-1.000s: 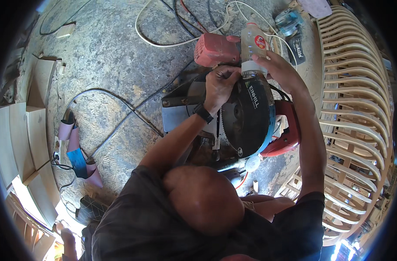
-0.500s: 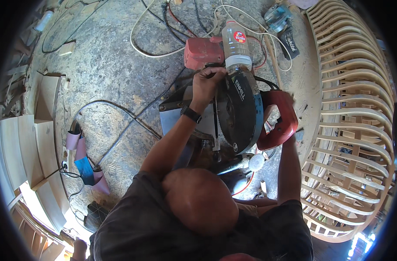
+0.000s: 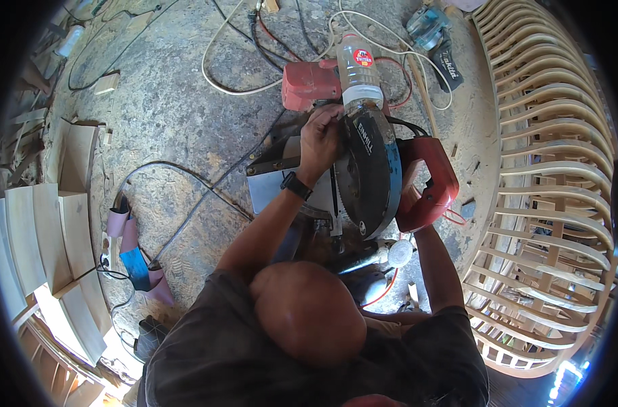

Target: The person applies multiple strips of white tape to the guard of a miter saw by hand, tearing each piece from a roll and smoothing it onto the surface.

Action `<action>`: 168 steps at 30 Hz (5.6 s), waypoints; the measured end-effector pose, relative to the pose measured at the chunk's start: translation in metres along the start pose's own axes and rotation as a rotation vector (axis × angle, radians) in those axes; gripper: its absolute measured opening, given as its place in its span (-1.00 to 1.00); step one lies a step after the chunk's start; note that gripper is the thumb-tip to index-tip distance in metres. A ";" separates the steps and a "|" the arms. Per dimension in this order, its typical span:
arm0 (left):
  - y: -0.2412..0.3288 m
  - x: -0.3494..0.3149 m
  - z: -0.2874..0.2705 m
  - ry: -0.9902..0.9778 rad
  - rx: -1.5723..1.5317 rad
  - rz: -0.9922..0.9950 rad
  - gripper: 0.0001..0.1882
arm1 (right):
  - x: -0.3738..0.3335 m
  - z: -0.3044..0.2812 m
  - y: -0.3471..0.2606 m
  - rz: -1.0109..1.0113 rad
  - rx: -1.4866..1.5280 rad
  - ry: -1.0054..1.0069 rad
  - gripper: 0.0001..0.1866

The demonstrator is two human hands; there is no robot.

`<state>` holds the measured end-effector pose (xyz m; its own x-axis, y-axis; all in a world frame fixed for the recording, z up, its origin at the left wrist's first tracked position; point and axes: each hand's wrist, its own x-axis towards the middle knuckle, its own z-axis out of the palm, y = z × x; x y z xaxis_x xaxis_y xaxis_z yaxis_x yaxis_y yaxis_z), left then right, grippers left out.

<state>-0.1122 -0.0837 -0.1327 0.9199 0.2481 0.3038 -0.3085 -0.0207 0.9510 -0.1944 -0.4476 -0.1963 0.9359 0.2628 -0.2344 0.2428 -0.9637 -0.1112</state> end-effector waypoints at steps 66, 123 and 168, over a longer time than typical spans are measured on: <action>-0.008 -0.001 -0.017 0.177 -0.427 -0.766 -0.70 | 0.161 -0.336 -0.283 -0.338 -0.040 -0.176 -0.72; -0.016 -0.011 0.022 0.255 -0.006 -0.560 -0.60 | 0.152 -0.329 -0.310 -0.397 -0.250 -0.249 -0.83; -0.016 -0.011 0.021 0.228 0.023 -0.477 -0.67 | 0.161 -0.331 -0.289 -0.311 -0.219 -0.302 -0.73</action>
<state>-0.1123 -0.1070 -0.1505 0.8799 0.4392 -0.1811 0.1396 0.1254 0.9822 -0.0293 -0.1420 0.1178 0.7025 0.5104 -0.4960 0.5772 -0.8163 -0.0225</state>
